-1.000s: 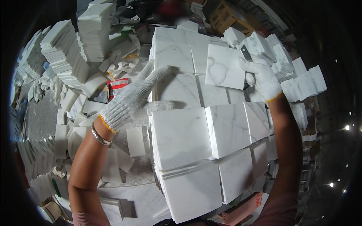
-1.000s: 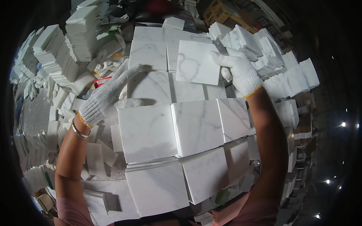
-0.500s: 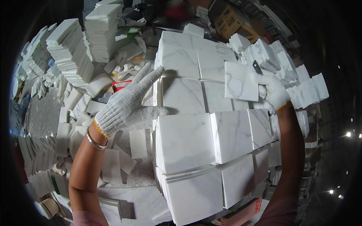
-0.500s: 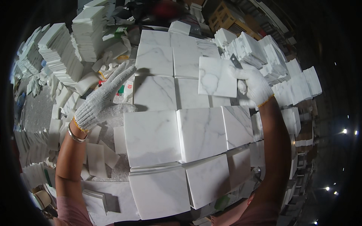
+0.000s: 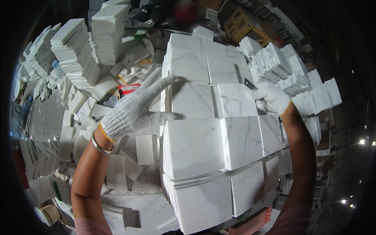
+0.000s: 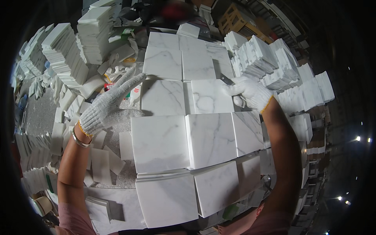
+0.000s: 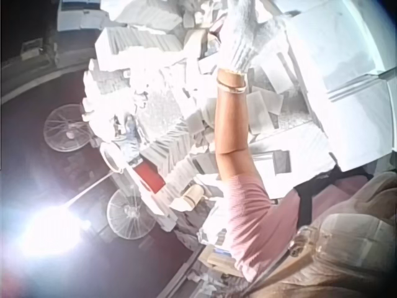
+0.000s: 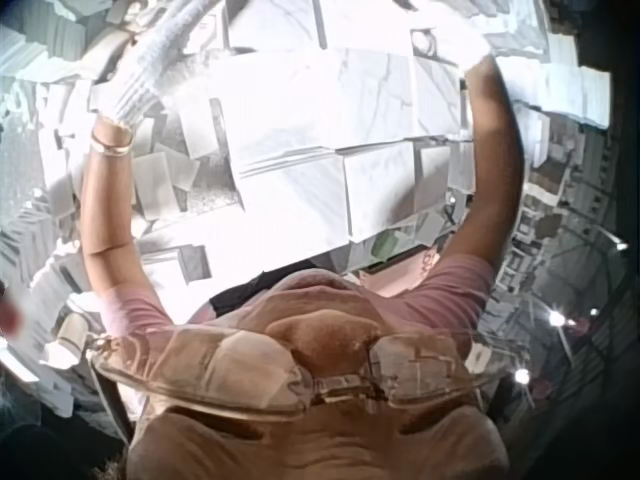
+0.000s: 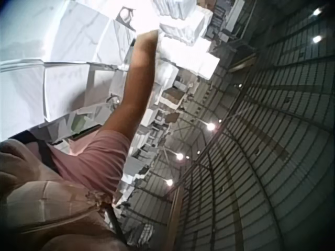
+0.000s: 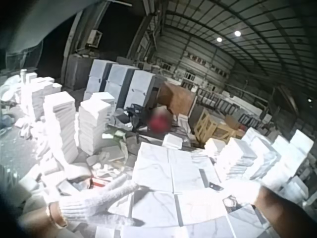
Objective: The person repeatedly picks up white rectangular tiles, rubs their edges with a small abrasive block, and stacks them on a table. The person also moves between stacks and handles tiles one at a time.
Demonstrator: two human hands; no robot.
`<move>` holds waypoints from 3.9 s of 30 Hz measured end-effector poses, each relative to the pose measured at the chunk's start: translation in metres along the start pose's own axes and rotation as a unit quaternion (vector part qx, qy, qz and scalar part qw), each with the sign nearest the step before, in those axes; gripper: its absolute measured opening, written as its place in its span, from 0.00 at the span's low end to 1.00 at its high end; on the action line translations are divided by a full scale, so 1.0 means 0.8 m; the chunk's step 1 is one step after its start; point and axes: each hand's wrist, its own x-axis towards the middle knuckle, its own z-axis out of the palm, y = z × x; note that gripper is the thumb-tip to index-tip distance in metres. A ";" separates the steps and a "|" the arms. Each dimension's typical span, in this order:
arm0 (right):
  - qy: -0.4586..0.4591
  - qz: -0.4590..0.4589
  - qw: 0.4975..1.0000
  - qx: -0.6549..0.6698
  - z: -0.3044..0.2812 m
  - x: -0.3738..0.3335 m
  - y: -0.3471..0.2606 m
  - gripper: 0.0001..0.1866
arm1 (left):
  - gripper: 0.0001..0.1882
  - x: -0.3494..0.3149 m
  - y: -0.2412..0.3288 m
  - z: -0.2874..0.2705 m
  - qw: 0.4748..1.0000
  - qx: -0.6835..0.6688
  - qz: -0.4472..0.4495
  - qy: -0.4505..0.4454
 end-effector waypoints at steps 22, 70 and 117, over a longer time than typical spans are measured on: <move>0.156 -0.105 0.948 -0.258 0.047 0.048 -0.074 0.26 | 0.37 0.031 0.032 -0.004 0.997 0.069 0.024 0.028; 0.133 -0.318 0.939 -0.009 0.135 -0.179 -0.116 0.14 | 0.32 -0.046 0.140 -0.039 0.880 -0.412 -0.026 0.235; 0.302 -0.416 0.805 -0.294 0.423 -0.389 0.222 0.52 | 0.15 -0.382 0.320 0.098 0.587 -0.751 -0.255 0.162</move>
